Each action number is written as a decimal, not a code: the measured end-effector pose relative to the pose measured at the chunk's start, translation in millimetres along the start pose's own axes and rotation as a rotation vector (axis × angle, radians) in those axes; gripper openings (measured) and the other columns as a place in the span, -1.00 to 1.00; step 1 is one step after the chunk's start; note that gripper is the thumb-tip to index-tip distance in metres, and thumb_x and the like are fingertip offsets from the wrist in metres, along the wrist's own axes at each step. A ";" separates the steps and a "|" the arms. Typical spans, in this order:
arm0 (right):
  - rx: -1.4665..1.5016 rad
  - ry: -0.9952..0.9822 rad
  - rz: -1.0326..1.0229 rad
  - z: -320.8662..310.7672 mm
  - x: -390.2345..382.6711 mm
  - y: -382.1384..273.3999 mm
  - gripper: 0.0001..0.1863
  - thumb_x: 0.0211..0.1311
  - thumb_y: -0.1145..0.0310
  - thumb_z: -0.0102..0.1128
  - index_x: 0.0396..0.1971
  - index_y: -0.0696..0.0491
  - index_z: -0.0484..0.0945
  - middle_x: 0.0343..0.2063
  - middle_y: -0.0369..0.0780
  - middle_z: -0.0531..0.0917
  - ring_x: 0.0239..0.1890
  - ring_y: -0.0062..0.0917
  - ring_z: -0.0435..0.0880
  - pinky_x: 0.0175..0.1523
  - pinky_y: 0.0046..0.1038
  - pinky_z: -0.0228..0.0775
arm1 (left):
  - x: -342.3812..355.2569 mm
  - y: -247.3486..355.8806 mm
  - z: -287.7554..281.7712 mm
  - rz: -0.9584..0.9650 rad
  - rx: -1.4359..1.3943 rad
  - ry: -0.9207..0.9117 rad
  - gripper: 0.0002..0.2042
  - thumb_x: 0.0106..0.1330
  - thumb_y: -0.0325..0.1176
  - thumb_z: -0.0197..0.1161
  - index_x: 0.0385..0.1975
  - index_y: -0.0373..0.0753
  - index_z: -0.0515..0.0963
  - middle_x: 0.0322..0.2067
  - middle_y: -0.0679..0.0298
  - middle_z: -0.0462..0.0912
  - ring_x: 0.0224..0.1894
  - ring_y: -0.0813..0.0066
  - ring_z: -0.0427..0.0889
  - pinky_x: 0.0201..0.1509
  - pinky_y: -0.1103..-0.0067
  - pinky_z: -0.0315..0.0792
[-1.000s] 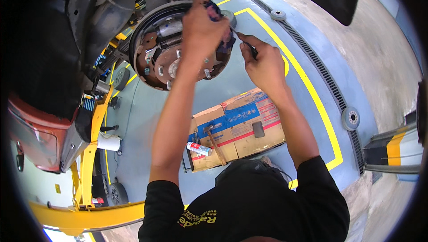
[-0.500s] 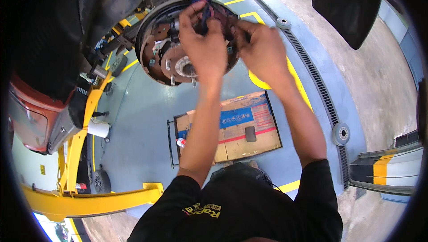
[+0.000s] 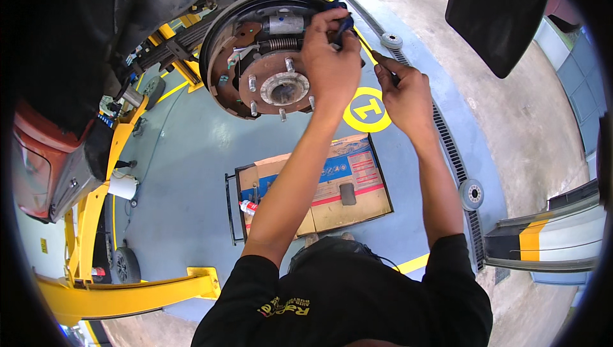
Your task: The person adjusts brake components on a vehicle's rear drum assembly, then retrieves a screwdriver from a toolbox and uses it to manipulate parts inside the drum. The person also wipes the assembly with a cloth and applies lubricant from a spray can.
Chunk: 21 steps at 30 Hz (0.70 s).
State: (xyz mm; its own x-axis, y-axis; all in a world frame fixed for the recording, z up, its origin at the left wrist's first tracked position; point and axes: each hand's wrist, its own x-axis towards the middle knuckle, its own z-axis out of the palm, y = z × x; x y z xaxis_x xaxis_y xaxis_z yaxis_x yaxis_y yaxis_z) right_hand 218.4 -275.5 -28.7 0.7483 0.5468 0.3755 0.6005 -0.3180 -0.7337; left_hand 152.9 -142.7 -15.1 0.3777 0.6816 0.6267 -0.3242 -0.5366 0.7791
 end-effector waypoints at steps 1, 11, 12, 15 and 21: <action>-0.019 -0.035 0.008 -5.0 0.9 -2.1 -0.66 0.51 0.26 0.29 0.20 -0.14 0.77 -0.39 0.06 0.78 -0.28 0.00 0.81 -0.09 -0.11 0.61 | 3.6 -3.5 -0.4 0.038 -0.056 0.025 -0.66 0.41 -0.68 0.20 0.14 -0.28 0.59 -0.07 0.13 0.72 -0.10 0.50 0.73 -0.08 0.54 0.63; 0.382 0.065 0.004 98.8 -51.9 88.3 -0.67 0.33 0.48 0.28 0.06 0.18 0.73 -0.28 0.19 0.77 -0.10 0.14 0.80 -0.01 -0.11 0.62 | -68.3 -74.8 35.0 0.164 0.473 -0.175 -0.68 0.32 -0.64 0.25 -0.04 -0.14 0.79 -0.04 0.07 0.68 0.03 -0.03 0.66 0.23 0.21 0.51; 0.371 0.051 0.031 102.1 -57.7 87.4 -0.67 0.33 0.48 0.28 0.06 0.19 0.72 -0.27 0.19 0.77 -0.08 0.12 0.80 0.01 -0.12 0.62 | -71.5 -77.2 29.4 0.168 0.563 -0.216 -0.67 0.31 -0.64 0.24 -0.04 -0.14 0.80 -0.05 0.09 0.68 0.01 -0.02 0.66 0.21 0.19 0.51; 0.345 -0.109 0.088 89.5 -79.2 101.0 -0.67 0.39 0.44 0.29 0.10 0.18 0.75 -0.21 0.17 0.79 -0.07 0.06 0.83 0.03 -0.15 0.63 | -74.3 -79.1 18.7 0.160 0.642 -0.264 -0.69 0.28 -0.64 0.21 -0.07 -0.19 0.78 -0.04 0.04 0.66 0.02 -0.08 0.64 0.18 0.15 0.50; 0.282 0.091 0.358 1.2 -106.7 130.1 -0.68 0.56 0.33 0.30 0.17 0.10 0.76 -0.24 -0.25 0.85 -0.45 -0.68 0.69 -0.32 -0.44 0.48 | -81.5 -64.9 13.5 0.231 0.486 -0.166 -0.73 0.38 -0.64 0.17 -0.09 -0.17 0.74 -0.13 0.04 0.71 -0.01 -0.09 0.70 0.13 0.18 0.53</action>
State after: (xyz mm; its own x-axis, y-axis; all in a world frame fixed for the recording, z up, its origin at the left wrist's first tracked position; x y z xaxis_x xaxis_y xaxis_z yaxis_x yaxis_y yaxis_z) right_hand 216.4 -374.2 -164.9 0.9240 0.3664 0.1095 0.2091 -0.2443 -0.9469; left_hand 154.9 -170.1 -116.5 0.4887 0.4527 0.7458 0.0075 -0.8570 0.5153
